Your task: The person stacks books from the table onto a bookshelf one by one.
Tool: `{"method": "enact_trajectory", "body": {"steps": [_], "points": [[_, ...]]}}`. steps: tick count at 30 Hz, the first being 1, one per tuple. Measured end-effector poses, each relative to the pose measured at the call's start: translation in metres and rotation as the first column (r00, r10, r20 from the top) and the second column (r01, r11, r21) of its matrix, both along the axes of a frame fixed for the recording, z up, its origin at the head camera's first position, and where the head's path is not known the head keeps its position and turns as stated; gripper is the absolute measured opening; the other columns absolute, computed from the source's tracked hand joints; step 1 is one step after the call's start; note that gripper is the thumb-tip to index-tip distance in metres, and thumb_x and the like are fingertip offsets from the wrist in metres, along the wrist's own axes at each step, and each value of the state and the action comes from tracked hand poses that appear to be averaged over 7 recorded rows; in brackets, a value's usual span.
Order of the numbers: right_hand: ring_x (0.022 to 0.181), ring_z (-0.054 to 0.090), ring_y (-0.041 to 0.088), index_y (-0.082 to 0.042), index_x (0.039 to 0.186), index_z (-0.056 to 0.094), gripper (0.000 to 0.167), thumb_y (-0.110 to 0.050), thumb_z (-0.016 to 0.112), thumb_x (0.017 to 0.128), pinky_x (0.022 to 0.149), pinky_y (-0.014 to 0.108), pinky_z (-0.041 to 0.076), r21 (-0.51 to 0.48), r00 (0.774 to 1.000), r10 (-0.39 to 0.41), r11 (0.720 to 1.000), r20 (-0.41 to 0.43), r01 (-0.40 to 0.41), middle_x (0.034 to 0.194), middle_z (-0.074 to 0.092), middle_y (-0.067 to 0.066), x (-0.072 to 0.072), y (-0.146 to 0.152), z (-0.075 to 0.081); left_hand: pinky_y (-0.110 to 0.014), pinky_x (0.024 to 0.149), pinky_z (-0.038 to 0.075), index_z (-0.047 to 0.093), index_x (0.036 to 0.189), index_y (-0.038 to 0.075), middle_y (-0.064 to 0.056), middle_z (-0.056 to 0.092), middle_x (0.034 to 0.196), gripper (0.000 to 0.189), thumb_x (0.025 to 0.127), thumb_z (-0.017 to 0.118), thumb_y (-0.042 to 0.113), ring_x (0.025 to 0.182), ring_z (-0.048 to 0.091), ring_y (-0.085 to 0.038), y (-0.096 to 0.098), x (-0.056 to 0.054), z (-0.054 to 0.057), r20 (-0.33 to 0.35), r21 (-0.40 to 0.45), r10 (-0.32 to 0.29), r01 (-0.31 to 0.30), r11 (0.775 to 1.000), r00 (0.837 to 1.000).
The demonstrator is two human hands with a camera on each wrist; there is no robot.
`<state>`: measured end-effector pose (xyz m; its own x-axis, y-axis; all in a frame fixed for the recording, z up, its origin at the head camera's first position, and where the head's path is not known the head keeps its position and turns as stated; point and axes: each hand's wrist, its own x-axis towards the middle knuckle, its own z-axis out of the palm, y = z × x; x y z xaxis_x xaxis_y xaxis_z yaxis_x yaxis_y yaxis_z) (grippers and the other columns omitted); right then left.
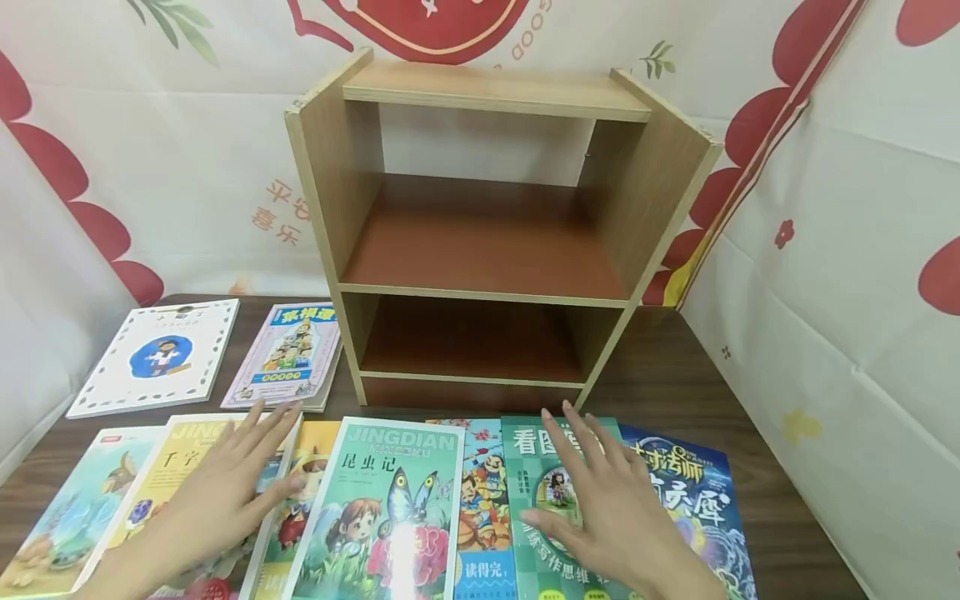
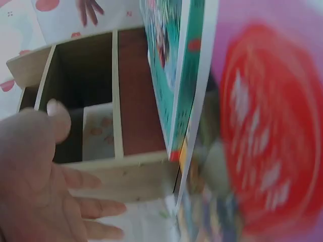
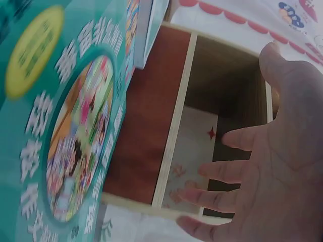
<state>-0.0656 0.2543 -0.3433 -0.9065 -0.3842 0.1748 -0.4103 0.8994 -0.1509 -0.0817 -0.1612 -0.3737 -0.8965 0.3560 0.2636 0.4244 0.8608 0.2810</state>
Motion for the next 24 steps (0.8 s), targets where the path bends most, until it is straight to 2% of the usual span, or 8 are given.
{"method": "enact_trajectory", "body": {"steps": [3, 5, 9, 11, 16, 19, 22, 24], "points": [[0.128, 0.039, 0.045, -0.020, 0.153, 0.023, 0.085, -0.052, 0.065, 0.086, 0.089, 0.073, 0.033, -0.053, 0.999, 0.012, 0.999, 0.039, -0.009, 0.148, 0.037, 0.013, 0.002, -0.009, 0.001, -0.065, 0.101, 0.029, 0.036, 0.146, 0.003, -0.024, 0.042, 0.142, 0.067, 0.095, 0.057, 0.042, 0.133, 0.031, -0.046, 0.010, 0.001, 0.002, 0.130, 0.134, 0.060, -0.077, 0.988, 0.990], [0.123, 0.046, 0.042, -0.016, 0.151, 0.031, 0.077, -0.054, 0.059, 0.090, 0.090, 0.067, 0.039, -0.108, 0.990, 0.001, 0.994, 0.143, 0.014, 0.139, 0.048, 0.013, 0.003, -0.017, 0.001, -0.060, 0.097, 0.038, 0.039, 0.143, -0.002, -0.025, 0.049, 0.135, 0.063, 0.096, 0.057, 0.036, 0.123, 0.045, -0.044, 0.015, 0.001, 0.002, 0.241, 0.237, 0.083, -0.141, 0.961, 0.967], [0.104, 0.059, 0.024, -0.011, 0.145, 0.042, 0.070, -0.057, 0.048, 0.093, 0.087, 0.051, 0.050, -0.197, 0.932, 0.003, 0.978, 0.362, 0.074, 0.117, 0.061, 0.005, -0.001, -0.031, -0.002, -0.047, 0.082, 0.053, 0.040, 0.138, -0.009, -0.022, 0.060, 0.120, 0.059, 0.096, 0.059, 0.027, 0.103, 0.061, -0.036, 0.020, 0.002, 0.002, 0.495, 0.425, 0.075, -0.317, 0.848, 0.865], [0.087, 0.059, 0.012, -0.007, 0.141, 0.047, 0.066, -0.054, 0.048, 0.095, 0.078, 0.038, 0.054, -0.250, 0.918, 0.049, 0.967, 0.393, 0.055, 0.101, 0.063, -0.004, -0.004, -0.037, -0.007, -0.041, 0.075, 0.054, 0.040, 0.137, -0.011, -0.017, 0.061, 0.115, 0.058, 0.096, 0.059, 0.024, 0.097, 0.063, -0.031, 0.023, 0.001, 0.000, 0.572, 0.472, 0.059, -0.387, 0.792, 0.818], [0.059, 0.050, 0.004, -0.002, 0.131, 0.055, 0.058, -0.049, 0.048, 0.097, 0.054, 0.023, 0.044, -0.375, 0.901, 0.126, 0.926, 0.416, 0.044, 0.072, 0.058, -0.011, -0.013, -0.049, -0.019, -0.037, 0.061, 0.054, 0.033, 0.138, -0.016, -0.024, 0.060, 0.113, 0.057, 0.096, 0.057, 0.016, 0.073, 0.063, -0.025, 0.030, -0.006, -0.003, 0.634, 0.503, 0.040, -0.451, 0.737, 0.772], [0.055, 0.054, 0.010, -0.001, 0.130, 0.055, 0.058, -0.048, 0.049, 0.097, 0.054, 0.026, 0.044, -0.438, 0.848, 0.143, 0.892, 0.511, 0.113, 0.065, 0.059, -0.006, -0.014, -0.055, -0.025, -0.036, 0.052, 0.053, 0.030, 0.138, -0.017, -0.029, 0.057, 0.114, 0.057, 0.096, 0.055, 0.013, 0.062, 0.058, -0.022, 0.034, -0.012, -0.005, 0.658, 0.503, 0.031, -0.471, 0.724, 0.752], [0.055, 0.058, 0.017, 0.004, 0.135, 0.050, 0.060, -0.043, 0.051, 0.098, 0.058, 0.028, 0.047, -0.493, 0.780, 0.191, 0.854, 0.596, 0.168, 0.063, 0.061, -0.001, -0.014, -0.064, -0.032, -0.038, 0.056, 0.055, 0.028, 0.138, -0.017, -0.030, 0.055, 0.114, 0.059, 0.096, 0.056, 0.012, 0.072, 0.059, -0.024, 0.037, -0.019, -0.003, 0.702, 0.513, -0.008, -0.498, 0.699, 0.712], [0.055, 0.059, 0.018, 0.009, 0.137, 0.044, 0.064, -0.041, 0.053, 0.097, 0.060, 0.029, 0.049, -0.519, 0.736, 0.223, 0.832, 0.639, 0.198, 0.064, 0.062, 0.000, -0.013, -0.071, -0.037, -0.038, 0.057, 0.054, 0.026, 0.139, -0.017, -0.023, 0.057, 0.096, 0.061, 0.096, 0.057, 0.013, 0.066, 0.053, -0.020, 0.039, -0.024, -0.002, 0.736, 0.513, -0.037, -0.521, 0.682, 0.676]]}}
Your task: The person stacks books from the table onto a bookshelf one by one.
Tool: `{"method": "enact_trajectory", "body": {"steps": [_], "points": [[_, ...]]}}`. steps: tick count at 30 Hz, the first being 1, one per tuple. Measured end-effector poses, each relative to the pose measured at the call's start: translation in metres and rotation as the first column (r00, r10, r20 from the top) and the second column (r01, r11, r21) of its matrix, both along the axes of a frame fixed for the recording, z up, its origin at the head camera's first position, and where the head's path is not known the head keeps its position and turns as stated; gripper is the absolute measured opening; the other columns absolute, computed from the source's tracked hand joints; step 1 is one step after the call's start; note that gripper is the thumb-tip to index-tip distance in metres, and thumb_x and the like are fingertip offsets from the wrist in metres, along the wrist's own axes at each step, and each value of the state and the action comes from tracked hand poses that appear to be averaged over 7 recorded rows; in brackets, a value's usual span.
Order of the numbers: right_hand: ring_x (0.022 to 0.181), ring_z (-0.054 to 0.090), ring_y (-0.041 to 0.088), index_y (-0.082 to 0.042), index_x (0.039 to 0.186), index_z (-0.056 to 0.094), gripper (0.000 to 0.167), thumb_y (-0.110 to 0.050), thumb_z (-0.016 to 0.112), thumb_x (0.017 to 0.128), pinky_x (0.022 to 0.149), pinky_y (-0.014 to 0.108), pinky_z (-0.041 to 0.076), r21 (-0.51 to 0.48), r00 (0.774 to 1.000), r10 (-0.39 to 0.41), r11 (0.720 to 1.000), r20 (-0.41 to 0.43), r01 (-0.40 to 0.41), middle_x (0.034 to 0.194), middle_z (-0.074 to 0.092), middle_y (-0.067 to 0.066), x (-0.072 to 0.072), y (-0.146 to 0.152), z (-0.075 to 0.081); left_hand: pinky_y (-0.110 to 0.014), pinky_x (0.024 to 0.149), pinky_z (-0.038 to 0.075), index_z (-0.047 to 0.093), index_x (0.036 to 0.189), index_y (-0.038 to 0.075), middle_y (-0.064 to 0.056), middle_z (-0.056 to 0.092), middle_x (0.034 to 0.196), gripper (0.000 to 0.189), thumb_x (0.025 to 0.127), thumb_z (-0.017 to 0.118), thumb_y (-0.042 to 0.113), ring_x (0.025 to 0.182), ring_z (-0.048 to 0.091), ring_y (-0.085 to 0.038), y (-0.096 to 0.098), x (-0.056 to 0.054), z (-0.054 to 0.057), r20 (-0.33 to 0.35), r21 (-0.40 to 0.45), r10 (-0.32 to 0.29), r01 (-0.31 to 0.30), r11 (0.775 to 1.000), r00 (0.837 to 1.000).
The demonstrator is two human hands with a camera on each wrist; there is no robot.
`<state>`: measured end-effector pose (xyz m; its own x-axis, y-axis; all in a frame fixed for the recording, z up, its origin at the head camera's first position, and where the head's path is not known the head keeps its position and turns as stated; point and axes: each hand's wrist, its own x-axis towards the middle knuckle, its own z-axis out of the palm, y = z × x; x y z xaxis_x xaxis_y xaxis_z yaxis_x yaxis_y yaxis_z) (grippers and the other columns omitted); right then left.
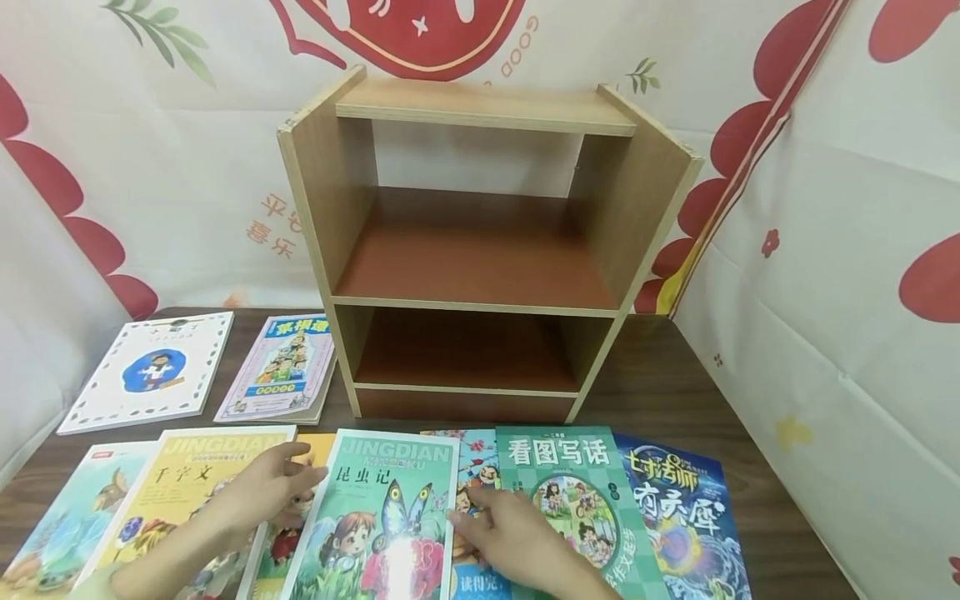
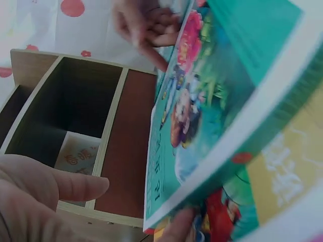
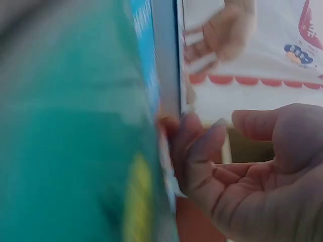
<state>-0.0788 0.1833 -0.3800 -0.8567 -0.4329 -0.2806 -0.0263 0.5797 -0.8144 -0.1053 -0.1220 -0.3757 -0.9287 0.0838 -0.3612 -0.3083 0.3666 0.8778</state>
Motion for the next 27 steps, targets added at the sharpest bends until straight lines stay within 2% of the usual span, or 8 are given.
{"method": "enact_trajectory", "body": {"steps": [4, 5, 10, 15, 18, 21, 23, 27], "points": [[0.055, 0.056, 0.019, 0.016, 0.138, 0.035, 0.073, -0.040, 0.055, 0.096, 0.062, 0.033, 0.049, -0.046, 0.995, 0.006, 0.999, 0.095, -0.001, 0.063, 0.061, 0.002, 0.002, -0.012, -0.007, -0.033, 0.053, 0.045, 0.024, 0.140, -0.016, -0.004, 0.038, 0.063, 0.065, 0.094, 0.059, 0.012, 0.052, 0.032, -0.015, 0.005, -0.005, -0.001, 0.075, 0.046, -0.004, 0.000, 0.999, 0.997], [0.054, 0.055, 0.018, 0.016, 0.139, 0.034, 0.074, -0.041, 0.055, 0.096, 0.065, 0.032, 0.048, -0.036, 0.994, 0.004, 0.999, 0.108, 0.000, 0.061, 0.059, 0.003, 0.003, -0.014, -0.008, -0.032, 0.053, 0.043, 0.024, 0.140, -0.016, -0.004, 0.036, 0.063, 0.065, 0.093, 0.060, 0.013, 0.051, 0.029, -0.015, 0.006, -0.005, -0.001, 0.081, 0.041, -0.008, 0.005, 0.999, 0.997], [0.054, 0.053, 0.016, 0.016, 0.141, 0.028, 0.074, -0.040, 0.051, 0.099, 0.069, 0.032, 0.046, 0.003, 0.993, 0.045, 0.999, 0.108, -0.046, 0.061, 0.058, 0.002, 0.003, -0.014, -0.009, -0.036, 0.058, 0.048, 0.028, 0.136, -0.018, -0.012, 0.049, 0.084, 0.066, 0.090, 0.064, 0.012, 0.062, 0.044, -0.018, 0.011, -0.005, 0.000, 0.091, 0.028, -0.008, 0.006, 1.000, 0.996], [0.056, 0.054, 0.014, 0.015, 0.143, 0.024, 0.074, -0.039, 0.048, 0.100, 0.069, 0.031, 0.045, 0.006, 0.993, 0.080, 0.997, 0.092, -0.080, 0.065, 0.059, 0.000, 0.004, -0.012, -0.010, -0.028, 0.046, 0.033, 0.032, 0.134, -0.020, -0.012, 0.051, 0.081, 0.061, 0.089, 0.064, 0.008, 0.046, 0.027, -0.012, 0.014, -0.006, -0.001, 0.091, 0.056, 0.012, -0.017, 0.998, 0.996], [0.057, 0.055, 0.014, 0.015, 0.143, 0.023, 0.074, -0.039, 0.048, 0.100, 0.071, 0.031, 0.046, -0.008, 0.992, 0.090, 0.996, 0.090, -0.090, 0.066, 0.059, 0.000, 0.004, -0.011, -0.012, -0.026, 0.046, 0.036, 0.039, 0.128, -0.021, -0.012, 0.052, 0.083, 0.054, 0.089, 0.064, 0.007, 0.047, 0.029, -0.012, 0.010, -0.009, -0.001, 0.094, 0.081, -0.001, -0.006, 0.997, 0.996], [0.058, 0.056, 0.014, 0.016, 0.143, 0.022, 0.073, -0.037, 0.048, 0.101, 0.073, 0.030, 0.047, -0.033, 0.991, 0.099, 0.995, 0.085, -0.096, 0.067, 0.059, 0.000, 0.005, -0.010, -0.013, -0.025, 0.048, 0.038, 0.053, 0.110, -0.017, -0.004, 0.039, 0.061, 0.033, 0.091, 0.062, 0.008, 0.050, 0.033, -0.013, 0.004, -0.016, 0.000, 0.126, 0.135, -0.050, 0.033, 0.990, 0.991], [0.058, 0.056, 0.013, 0.016, 0.144, 0.021, 0.073, -0.037, 0.048, 0.101, 0.071, 0.029, 0.048, -0.049, 0.991, 0.099, 0.994, 0.087, -0.095, 0.067, 0.060, 0.000, 0.005, -0.010, -0.014, -0.025, 0.049, 0.039, 0.059, 0.095, -0.012, -0.001, 0.037, 0.058, 0.021, 0.092, 0.061, 0.009, 0.051, 0.035, -0.012, 0.000, -0.019, 0.001, 0.136, 0.170, -0.089, 0.065, 0.983, 0.987], [0.058, 0.056, 0.014, 0.014, 0.145, 0.021, 0.072, -0.036, 0.049, 0.100, 0.068, 0.027, 0.048, -0.089, 0.990, 0.104, 0.991, 0.096, -0.095, 0.069, 0.060, 0.001, 0.004, -0.009, -0.017, -0.026, 0.050, 0.044, 0.061, 0.092, -0.009, 0.000, 0.050, 0.060, 0.019, 0.093, 0.060, 0.010, 0.051, 0.046, -0.010, -0.002, -0.021, -0.002, 0.112, 0.211, -0.181, 0.155, 0.965, 0.977]]}}
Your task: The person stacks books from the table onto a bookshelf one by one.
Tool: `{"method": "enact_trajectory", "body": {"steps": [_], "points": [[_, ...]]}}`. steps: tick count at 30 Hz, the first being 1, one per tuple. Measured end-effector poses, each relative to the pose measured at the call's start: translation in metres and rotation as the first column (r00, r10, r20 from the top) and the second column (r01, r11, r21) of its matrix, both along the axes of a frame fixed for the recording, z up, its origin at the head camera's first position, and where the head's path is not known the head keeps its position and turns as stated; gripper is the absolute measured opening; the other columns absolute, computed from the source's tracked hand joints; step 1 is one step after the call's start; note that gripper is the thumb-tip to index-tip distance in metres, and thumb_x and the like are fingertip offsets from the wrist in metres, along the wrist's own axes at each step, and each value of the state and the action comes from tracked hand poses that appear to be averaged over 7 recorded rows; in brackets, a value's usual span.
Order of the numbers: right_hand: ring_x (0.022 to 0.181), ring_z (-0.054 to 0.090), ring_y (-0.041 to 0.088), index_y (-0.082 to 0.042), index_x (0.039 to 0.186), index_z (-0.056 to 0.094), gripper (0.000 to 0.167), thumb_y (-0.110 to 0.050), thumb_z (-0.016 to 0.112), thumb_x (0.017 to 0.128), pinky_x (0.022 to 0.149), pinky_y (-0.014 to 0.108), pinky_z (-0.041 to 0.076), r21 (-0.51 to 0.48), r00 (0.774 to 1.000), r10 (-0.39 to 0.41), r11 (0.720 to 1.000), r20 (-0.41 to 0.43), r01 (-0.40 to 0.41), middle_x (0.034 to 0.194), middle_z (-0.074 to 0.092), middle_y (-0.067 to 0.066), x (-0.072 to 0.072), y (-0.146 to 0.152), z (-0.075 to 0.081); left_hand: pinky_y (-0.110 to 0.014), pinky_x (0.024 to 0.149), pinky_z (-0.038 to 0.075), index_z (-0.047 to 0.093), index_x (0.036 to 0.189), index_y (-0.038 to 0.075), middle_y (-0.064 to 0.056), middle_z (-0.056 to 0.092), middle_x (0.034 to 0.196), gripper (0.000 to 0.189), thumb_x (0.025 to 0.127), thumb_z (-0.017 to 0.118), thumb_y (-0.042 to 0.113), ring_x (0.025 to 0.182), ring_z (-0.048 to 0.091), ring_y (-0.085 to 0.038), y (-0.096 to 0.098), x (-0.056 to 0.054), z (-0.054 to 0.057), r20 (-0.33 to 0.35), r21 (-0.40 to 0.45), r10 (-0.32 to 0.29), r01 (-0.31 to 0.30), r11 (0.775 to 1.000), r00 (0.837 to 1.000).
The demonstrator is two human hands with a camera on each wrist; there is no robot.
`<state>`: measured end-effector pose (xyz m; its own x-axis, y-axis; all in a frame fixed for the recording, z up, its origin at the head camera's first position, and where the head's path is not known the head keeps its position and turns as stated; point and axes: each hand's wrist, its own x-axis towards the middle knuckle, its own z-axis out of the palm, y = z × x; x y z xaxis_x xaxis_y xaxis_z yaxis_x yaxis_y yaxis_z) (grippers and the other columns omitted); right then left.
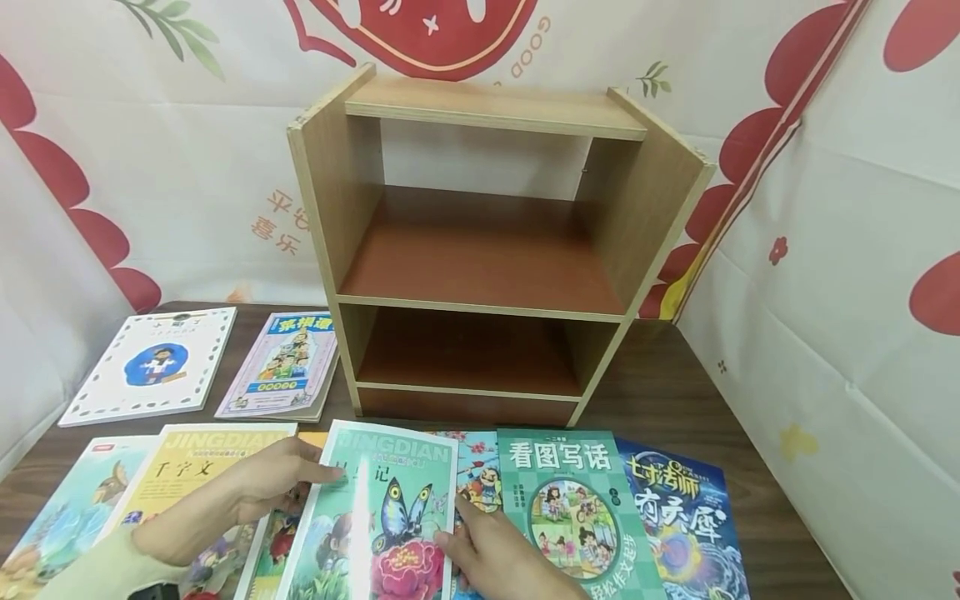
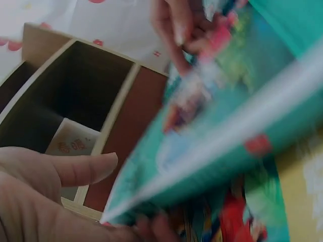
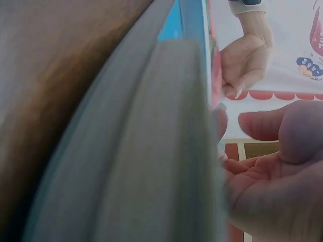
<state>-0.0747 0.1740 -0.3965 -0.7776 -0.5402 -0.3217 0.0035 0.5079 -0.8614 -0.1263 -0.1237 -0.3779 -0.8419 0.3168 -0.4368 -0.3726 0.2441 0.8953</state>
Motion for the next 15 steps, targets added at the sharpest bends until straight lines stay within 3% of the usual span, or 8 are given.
{"method": "enact_trajectory", "body": {"steps": [5, 7, 11, 15], "points": [[0.064, 0.059, 0.018, 0.010, 0.146, 0.023, 0.067, -0.031, 0.050, 0.101, 0.066, 0.027, 0.050, -0.097, 0.998, -0.009, 0.995, 0.070, 0.016, 0.075, 0.061, 0.005, -0.002, 0.006, -0.004, -0.028, 0.045, 0.036, 0.058, 0.107, -0.006, -0.001, 0.051, 0.060, 0.032, 0.092, 0.064, 0.022, 0.045, 0.038, -0.011, 0.002, -0.004, -0.003, -0.135, -0.134, 0.043, -0.061, 0.989, 0.990], [0.066, 0.059, 0.020, 0.009, 0.146, 0.024, 0.065, -0.029, 0.051, 0.101, 0.065, 0.027, 0.050, -0.123, 0.995, -0.009, 0.992, 0.098, 0.021, 0.078, 0.061, 0.006, -0.003, 0.008, -0.005, -0.030, 0.047, 0.043, 0.059, 0.112, -0.005, -0.004, 0.060, 0.065, 0.039, 0.093, 0.063, 0.029, 0.046, 0.048, -0.014, 0.001, -0.006, -0.003, -0.190, -0.134, 0.038, -0.064, 0.989, 0.981], [0.067, 0.058, 0.020, 0.008, 0.147, 0.025, 0.065, -0.030, 0.052, 0.100, 0.064, 0.028, 0.049, -0.135, 0.992, 0.005, 0.991, 0.123, 0.012, 0.080, 0.059, 0.007, -0.004, 0.010, -0.006, -0.039, 0.058, 0.057, 0.063, 0.112, -0.006, -0.012, 0.071, 0.079, 0.050, 0.094, 0.059, 0.041, 0.060, 0.068, -0.028, -0.005, -0.012, 0.003, -0.248, -0.062, -0.049, 0.035, 0.997, 0.968], [0.066, 0.058, 0.017, 0.005, 0.148, 0.026, 0.062, -0.029, 0.050, 0.101, 0.064, 0.027, 0.050, -0.144, 0.995, 0.022, 0.990, 0.100, -0.007, 0.079, 0.059, 0.005, -0.003, 0.012, -0.006, -0.042, 0.055, 0.057, 0.068, 0.102, -0.005, -0.017, 0.071, 0.079, 0.056, 0.095, 0.054, 0.049, 0.060, 0.068, -0.029, -0.014, -0.018, 0.010, -0.200, 0.011, -0.160, 0.165, 0.986, 0.967]]}}
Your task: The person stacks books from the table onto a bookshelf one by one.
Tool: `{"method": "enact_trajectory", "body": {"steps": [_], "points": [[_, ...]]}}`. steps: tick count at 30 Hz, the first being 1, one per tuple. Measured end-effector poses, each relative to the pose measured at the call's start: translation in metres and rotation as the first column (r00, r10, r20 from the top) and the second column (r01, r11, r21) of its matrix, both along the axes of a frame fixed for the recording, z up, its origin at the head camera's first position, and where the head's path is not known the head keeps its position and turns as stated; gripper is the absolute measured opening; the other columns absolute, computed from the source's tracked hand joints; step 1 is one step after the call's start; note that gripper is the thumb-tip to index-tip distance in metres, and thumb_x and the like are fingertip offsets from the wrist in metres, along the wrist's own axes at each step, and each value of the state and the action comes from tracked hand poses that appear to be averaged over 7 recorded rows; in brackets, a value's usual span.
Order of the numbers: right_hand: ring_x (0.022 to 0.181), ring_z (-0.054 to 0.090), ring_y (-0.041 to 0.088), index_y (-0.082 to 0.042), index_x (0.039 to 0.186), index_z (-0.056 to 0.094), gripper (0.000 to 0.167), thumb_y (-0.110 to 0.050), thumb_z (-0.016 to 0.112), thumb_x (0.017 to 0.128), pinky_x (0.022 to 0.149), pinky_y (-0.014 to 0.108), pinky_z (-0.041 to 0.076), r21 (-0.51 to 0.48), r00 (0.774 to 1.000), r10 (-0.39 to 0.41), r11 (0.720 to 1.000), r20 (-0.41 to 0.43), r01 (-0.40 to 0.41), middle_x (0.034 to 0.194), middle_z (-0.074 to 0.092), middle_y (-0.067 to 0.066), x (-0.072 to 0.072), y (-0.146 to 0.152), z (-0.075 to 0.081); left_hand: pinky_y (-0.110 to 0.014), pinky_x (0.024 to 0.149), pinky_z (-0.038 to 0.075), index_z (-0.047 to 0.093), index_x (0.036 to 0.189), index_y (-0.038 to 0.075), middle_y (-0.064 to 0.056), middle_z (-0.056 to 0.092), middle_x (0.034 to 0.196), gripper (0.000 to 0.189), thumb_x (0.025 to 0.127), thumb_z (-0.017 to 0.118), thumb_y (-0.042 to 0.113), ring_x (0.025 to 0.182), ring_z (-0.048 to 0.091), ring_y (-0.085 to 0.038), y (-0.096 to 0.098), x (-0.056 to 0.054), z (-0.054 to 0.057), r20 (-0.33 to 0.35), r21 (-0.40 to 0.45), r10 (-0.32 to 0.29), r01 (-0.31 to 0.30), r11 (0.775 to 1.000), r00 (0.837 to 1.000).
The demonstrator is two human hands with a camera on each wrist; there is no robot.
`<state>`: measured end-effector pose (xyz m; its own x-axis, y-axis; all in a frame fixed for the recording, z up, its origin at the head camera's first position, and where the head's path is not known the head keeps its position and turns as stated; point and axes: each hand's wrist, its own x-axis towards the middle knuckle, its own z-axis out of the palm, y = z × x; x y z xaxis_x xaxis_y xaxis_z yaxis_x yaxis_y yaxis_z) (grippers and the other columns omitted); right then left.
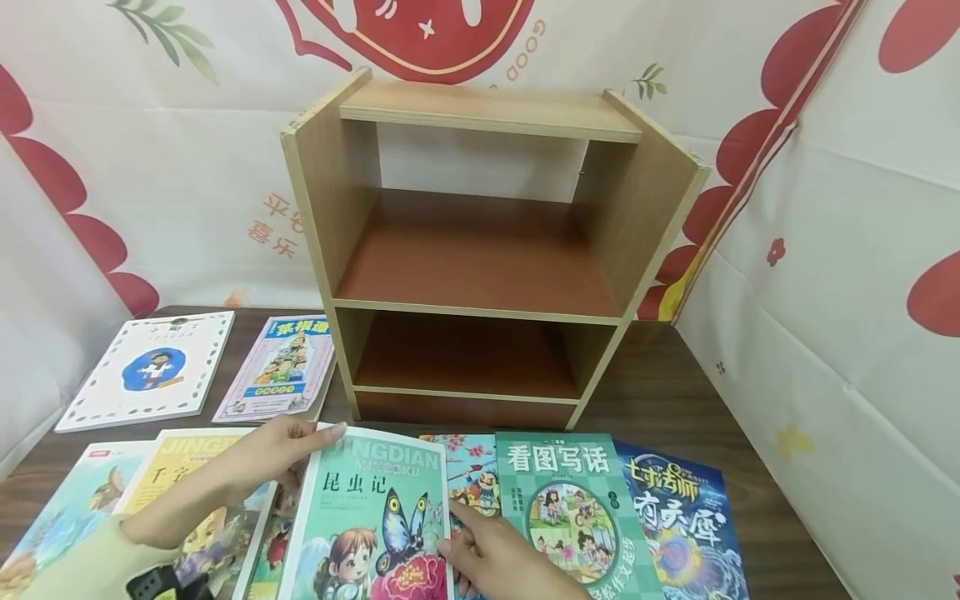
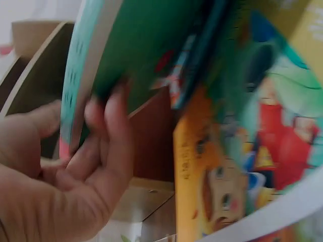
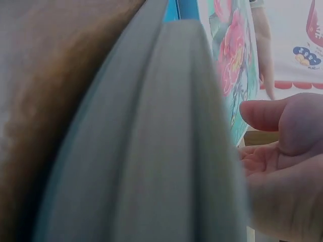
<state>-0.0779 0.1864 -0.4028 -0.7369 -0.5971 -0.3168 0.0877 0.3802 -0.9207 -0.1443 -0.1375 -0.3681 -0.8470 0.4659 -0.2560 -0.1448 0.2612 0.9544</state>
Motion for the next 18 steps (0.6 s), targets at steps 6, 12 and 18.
{"method": "enact_trajectory", "body": {"steps": [6, 12, 18], "points": [[0.066, 0.056, 0.013, 0.002, 0.146, 0.032, 0.054, -0.027, 0.045, 0.103, 0.060, 0.025, 0.049, -0.031, 0.999, 0.035, 0.999, -0.024, -0.035, 0.082, 0.059, 0.004, 0.000, 0.000, -0.003, -0.040, 0.056, 0.057, 0.066, 0.099, -0.010, -0.026, 0.069, 0.083, 0.067, 0.100, 0.038, 0.051, 0.060, 0.068, -0.026, -0.016, -0.004, 0.000, 0.152, 0.128, -0.125, 0.106, 0.986, 0.980], [0.093, 0.059, 0.012, -0.007, 0.144, 0.037, 0.049, -0.031, 0.045, 0.102, 0.073, 0.025, 0.047, -0.022, 0.998, 0.055, 0.998, 0.033, -0.054, 0.114, 0.063, -0.001, -0.002, -0.003, -0.003, -0.040, 0.051, 0.056, 0.069, 0.102, -0.006, -0.023, 0.070, 0.085, 0.043, 0.099, 0.052, 0.034, 0.066, 0.069, -0.032, -0.013, -0.004, -0.003, 0.086, 0.094, -0.225, 0.217, 0.972, 0.971], [0.072, 0.053, 0.013, -0.006, 0.147, 0.035, 0.056, -0.030, 0.053, 0.099, 0.060, 0.025, 0.042, 0.019, 1.000, 0.014, 1.000, 0.022, -0.014, 0.090, 0.061, 0.003, -0.003, -0.003, -0.004, -0.032, 0.044, 0.054, 0.068, 0.108, -0.004, -0.020, 0.070, 0.088, 0.022, 0.094, 0.061, 0.012, 0.071, 0.069, -0.036, -0.004, -0.003, -0.007, 0.009, 0.098, -0.329, 0.327, 0.940, 0.944]]}}
